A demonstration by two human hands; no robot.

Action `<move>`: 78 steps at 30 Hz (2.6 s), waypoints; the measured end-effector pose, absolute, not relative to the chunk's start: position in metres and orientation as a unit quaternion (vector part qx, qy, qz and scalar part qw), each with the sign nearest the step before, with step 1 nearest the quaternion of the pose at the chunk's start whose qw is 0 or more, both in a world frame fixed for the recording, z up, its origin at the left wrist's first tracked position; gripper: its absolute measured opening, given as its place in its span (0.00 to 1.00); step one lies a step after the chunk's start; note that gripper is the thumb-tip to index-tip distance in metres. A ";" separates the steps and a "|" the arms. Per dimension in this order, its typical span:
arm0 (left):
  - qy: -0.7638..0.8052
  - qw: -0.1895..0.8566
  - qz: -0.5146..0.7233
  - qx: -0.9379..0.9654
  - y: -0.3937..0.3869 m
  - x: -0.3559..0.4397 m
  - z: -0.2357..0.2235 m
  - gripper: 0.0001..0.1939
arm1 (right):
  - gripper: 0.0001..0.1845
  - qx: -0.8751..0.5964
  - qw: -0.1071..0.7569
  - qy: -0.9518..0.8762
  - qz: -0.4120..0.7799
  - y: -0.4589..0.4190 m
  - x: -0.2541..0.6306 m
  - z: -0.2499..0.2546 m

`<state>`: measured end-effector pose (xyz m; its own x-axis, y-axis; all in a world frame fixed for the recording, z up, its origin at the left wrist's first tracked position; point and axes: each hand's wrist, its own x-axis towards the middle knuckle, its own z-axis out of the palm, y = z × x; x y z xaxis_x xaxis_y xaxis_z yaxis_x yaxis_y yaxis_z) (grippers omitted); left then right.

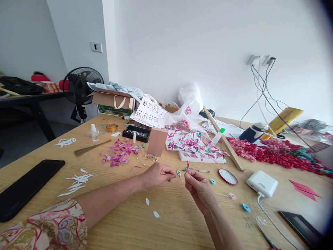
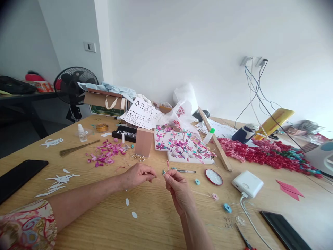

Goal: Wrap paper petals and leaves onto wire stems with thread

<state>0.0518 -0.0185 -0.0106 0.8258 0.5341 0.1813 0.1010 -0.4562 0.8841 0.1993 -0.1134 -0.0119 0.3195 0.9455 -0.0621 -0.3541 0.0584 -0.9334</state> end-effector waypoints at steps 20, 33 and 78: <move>0.155 0.658 0.278 0.683 -0.039 0.061 0.008 0.12 | 0.11 -0.599 0.610 -0.397 0.335 -0.112 0.190 -0.009; 0.190 0.681 0.331 0.625 -0.043 0.070 0.023 0.16 | 0.10 -0.640 0.551 -0.497 0.200 -0.123 0.186 0.006; 0.196 0.879 0.255 0.351 -0.047 0.038 0.024 0.13 | 0.18 -0.686 0.441 -0.455 0.358 -0.133 0.173 -0.010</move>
